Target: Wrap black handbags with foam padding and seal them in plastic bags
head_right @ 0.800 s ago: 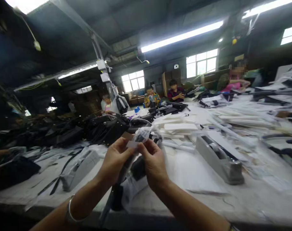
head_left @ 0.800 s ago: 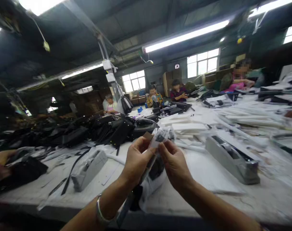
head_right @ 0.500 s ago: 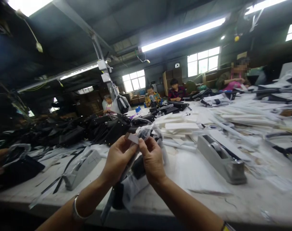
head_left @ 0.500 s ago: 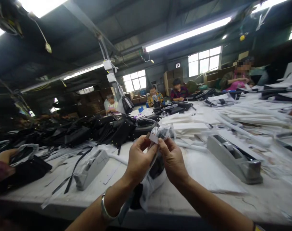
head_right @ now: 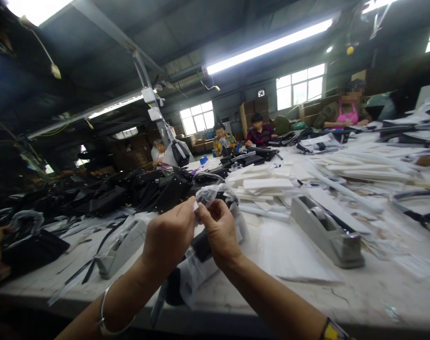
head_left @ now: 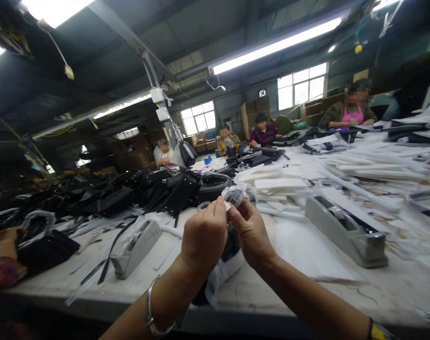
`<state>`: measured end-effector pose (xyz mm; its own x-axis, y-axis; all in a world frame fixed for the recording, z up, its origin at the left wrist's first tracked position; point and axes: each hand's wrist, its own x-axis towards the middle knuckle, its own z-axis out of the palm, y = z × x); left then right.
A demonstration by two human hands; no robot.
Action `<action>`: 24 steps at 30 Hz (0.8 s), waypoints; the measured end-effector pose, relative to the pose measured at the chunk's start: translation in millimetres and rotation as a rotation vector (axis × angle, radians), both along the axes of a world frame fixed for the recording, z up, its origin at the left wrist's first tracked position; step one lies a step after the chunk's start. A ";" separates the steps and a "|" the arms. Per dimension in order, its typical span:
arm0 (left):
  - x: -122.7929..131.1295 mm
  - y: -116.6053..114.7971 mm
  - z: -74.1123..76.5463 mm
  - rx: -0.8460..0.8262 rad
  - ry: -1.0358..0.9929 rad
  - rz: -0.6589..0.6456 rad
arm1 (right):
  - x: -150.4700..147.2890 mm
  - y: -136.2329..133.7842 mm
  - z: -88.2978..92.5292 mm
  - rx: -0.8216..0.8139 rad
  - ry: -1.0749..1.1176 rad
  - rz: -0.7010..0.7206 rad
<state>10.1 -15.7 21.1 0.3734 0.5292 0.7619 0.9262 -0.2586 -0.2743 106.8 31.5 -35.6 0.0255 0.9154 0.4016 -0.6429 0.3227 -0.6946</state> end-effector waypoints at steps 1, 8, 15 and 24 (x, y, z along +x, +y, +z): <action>3.9 -1.3 -3.2 0.033 0.045 0.052 | 0.0 -0.6 1.3 -0.001 0.005 0.007; 16.6 0.3 -26.0 0.043 0.104 0.201 | 9.0 -10.9 2.7 -0.053 0.068 0.118; 1.4 -5.8 -18.5 -0.158 -0.216 -0.096 | 22.7 -7.4 3.4 -0.004 -0.062 0.088; -28.3 12.7 4.4 -0.915 -1.158 -0.442 | 30.1 4.4 9.0 0.054 -0.144 0.216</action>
